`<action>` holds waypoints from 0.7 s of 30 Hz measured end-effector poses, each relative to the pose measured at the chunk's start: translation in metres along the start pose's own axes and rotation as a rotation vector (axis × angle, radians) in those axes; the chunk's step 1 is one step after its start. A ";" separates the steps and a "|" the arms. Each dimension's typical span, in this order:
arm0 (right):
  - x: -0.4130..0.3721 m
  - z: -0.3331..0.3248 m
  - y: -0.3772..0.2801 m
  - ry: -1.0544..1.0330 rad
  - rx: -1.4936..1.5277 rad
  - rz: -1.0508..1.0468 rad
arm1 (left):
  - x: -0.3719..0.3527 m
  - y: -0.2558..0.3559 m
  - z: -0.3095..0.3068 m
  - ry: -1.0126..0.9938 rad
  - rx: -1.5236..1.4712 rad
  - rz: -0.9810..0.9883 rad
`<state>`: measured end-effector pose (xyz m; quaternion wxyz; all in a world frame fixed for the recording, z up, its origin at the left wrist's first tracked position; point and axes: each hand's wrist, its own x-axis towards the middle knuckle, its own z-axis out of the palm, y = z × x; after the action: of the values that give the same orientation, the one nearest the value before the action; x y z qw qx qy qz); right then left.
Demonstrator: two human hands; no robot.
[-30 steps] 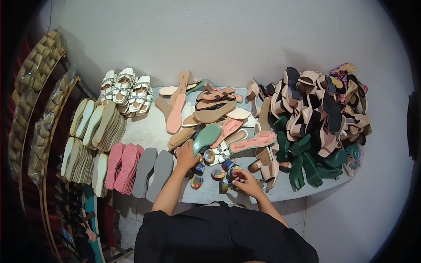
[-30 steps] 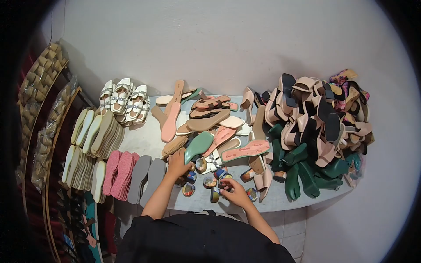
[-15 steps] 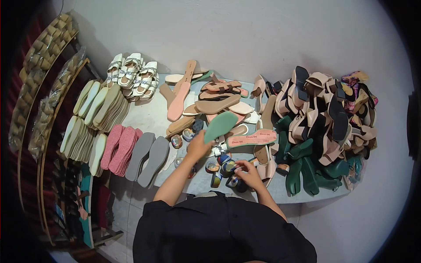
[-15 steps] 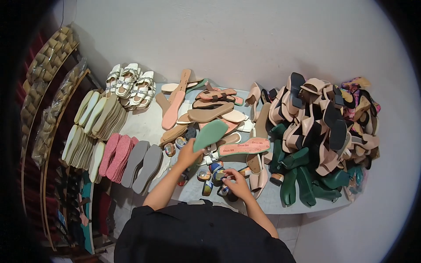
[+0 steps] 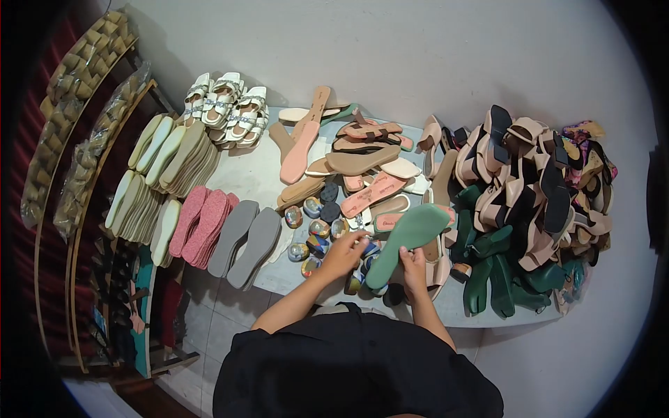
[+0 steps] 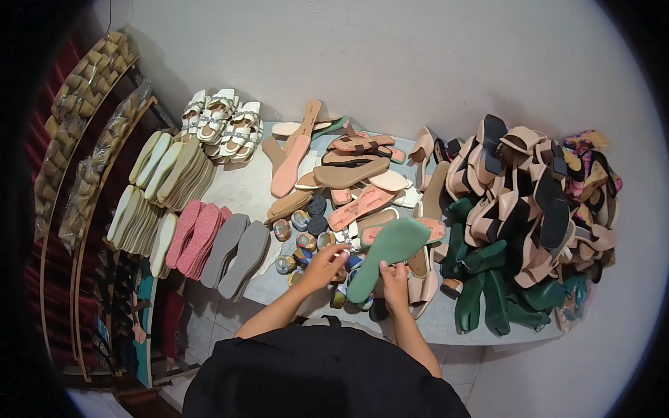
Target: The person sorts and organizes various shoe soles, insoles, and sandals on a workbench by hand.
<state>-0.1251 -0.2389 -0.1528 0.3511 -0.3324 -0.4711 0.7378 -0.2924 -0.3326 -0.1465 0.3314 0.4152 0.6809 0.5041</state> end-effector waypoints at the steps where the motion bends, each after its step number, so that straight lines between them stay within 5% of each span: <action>1: 0.002 -0.002 -0.002 0.021 -0.011 -0.020 | 0.006 -0.006 -0.011 0.042 0.087 0.093; 6: 0.024 -0.022 0.008 0.072 -0.077 -0.049 | 0.040 -0.018 -0.057 0.246 0.285 0.028; 9: 0.032 -0.027 0.008 0.054 -0.129 -0.029 | 0.079 -0.035 -0.076 0.328 0.527 0.159; 14: 0.045 -0.024 0.000 0.004 -0.151 -0.013 | 0.141 -0.034 -0.085 0.277 0.817 0.114; 17: 0.046 -0.016 -0.017 -0.036 -0.113 0.070 | 0.174 -0.041 -0.074 0.289 0.846 -0.049; 21: 0.051 -0.022 -0.010 -0.033 -0.078 0.020 | 0.213 -0.076 -0.063 0.543 0.289 -0.255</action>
<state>-0.1319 -0.1830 -0.1595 0.3227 -0.3384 -0.5021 0.7275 -0.4573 -0.1776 -0.2097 0.1357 0.2200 0.8553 0.4490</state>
